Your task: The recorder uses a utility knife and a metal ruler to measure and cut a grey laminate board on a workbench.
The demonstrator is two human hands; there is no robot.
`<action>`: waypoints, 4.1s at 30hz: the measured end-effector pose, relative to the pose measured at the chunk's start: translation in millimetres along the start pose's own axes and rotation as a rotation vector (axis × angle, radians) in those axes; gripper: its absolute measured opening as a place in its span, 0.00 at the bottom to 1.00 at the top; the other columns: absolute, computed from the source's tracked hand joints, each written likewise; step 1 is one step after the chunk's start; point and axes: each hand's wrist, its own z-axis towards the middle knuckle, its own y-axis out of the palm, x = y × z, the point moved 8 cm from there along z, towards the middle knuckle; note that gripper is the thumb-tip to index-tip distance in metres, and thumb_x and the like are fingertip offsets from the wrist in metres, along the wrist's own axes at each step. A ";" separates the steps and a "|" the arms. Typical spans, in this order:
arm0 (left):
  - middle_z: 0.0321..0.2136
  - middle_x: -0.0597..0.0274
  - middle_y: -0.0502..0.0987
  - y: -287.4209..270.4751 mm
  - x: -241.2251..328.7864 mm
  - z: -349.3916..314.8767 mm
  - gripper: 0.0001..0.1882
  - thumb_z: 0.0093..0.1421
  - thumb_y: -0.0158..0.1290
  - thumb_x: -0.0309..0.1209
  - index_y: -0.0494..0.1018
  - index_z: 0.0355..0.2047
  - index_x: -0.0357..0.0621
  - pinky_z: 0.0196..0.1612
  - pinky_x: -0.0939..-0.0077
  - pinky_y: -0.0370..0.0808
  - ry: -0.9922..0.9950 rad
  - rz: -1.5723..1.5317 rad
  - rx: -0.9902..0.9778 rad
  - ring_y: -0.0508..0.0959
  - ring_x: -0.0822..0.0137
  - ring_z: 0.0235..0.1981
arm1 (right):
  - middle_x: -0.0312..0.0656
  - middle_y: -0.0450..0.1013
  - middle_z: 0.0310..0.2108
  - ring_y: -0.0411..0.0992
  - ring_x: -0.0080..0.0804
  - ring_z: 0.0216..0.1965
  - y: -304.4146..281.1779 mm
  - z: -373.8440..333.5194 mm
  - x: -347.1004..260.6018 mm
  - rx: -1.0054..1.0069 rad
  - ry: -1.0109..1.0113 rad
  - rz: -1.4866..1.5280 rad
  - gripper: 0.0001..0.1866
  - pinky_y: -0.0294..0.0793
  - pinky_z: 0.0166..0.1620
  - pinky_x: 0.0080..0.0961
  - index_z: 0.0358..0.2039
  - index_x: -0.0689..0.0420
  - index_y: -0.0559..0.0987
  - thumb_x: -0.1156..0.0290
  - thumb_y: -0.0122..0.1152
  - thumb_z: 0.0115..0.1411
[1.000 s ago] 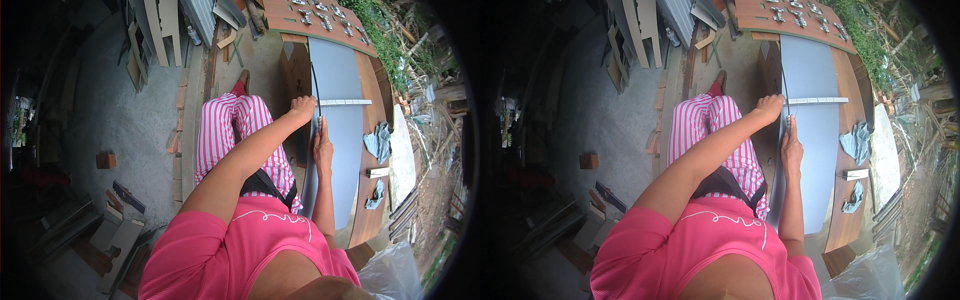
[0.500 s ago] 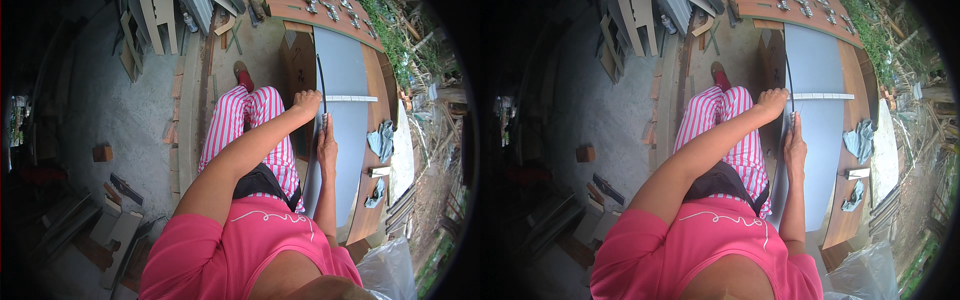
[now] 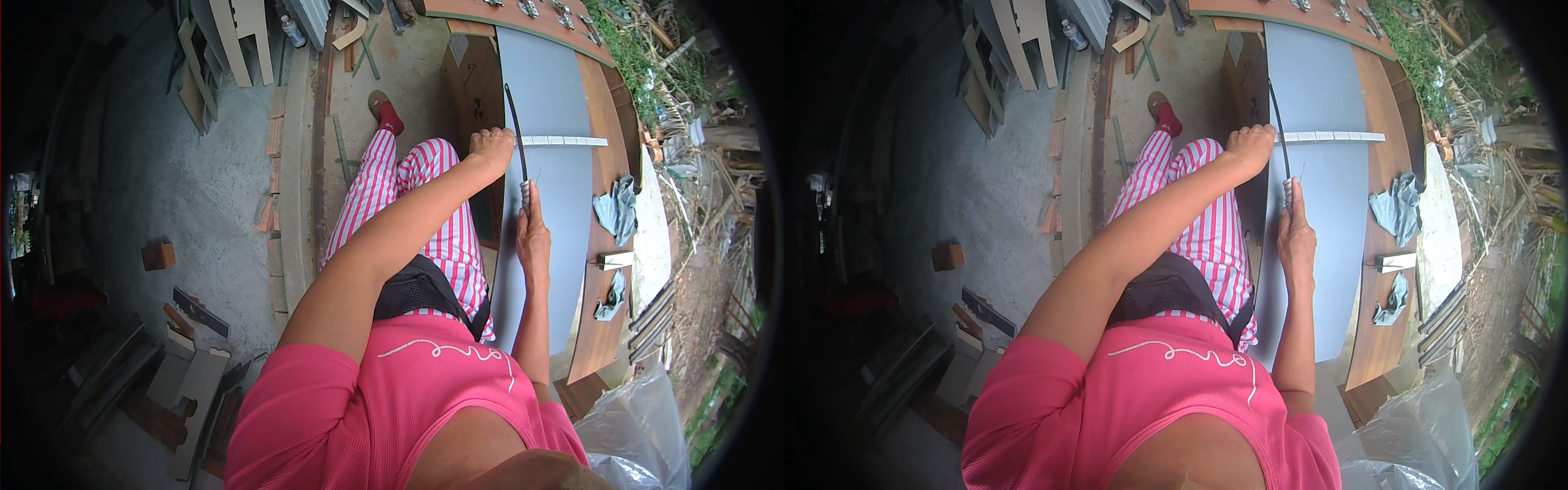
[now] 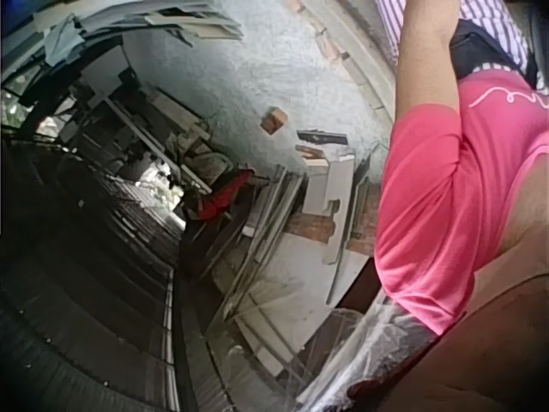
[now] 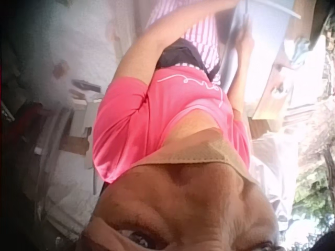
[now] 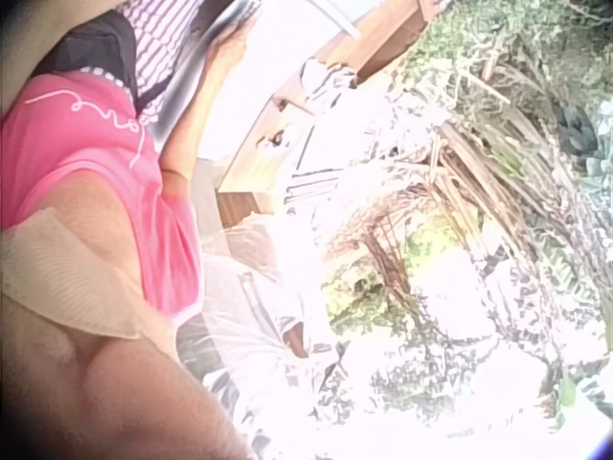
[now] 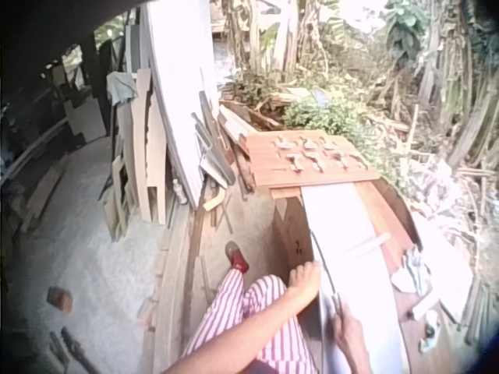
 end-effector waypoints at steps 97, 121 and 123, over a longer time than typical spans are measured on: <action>0.36 0.48 0.73 5.6 -5.0 -1.6 0.13 0.50 0.48 0.23 0.68 0.38 0.36 0.40 0.61 0.70 -0.003 -0.039 -0.035 0.74 0.53 0.40 | 0.48 0.66 0.51 0.69 0.42 0.47 14.6 -5.1 0.4 -0.045 0.108 0.071 0.28 0.68 0.44 0.31 0.61 0.36 0.51 0.70 0.42 0.62; 0.35 0.47 0.73 3.9 -1.4 -4.1 0.11 0.50 0.48 0.22 0.68 0.36 0.36 0.40 0.60 0.70 0.017 -0.010 -0.031 0.75 0.53 0.39 | 0.48 0.66 0.50 0.69 0.45 0.47 14.9 -9.4 6.6 -0.041 0.092 0.059 0.27 0.69 0.43 0.33 0.61 0.37 0.51 0.69 0.42 0.62; 0.34 0.48 0.74 2.9 -3.7 -3.6 0.10 0.50 0.47 0.23 0.68 0.35 0.36 0.39 0.60 0.70 0.012 -0.018 -0.009 0.75 0.53 0.38 | 0.47 0.66 0.51 0.69 0.45 0.47 15.5 -2.2 -0.7 -0.046 0.086 0.054 0.27 0.69 0.43 0.33 0.61 0.37 0.51 0.69 0.42 0.62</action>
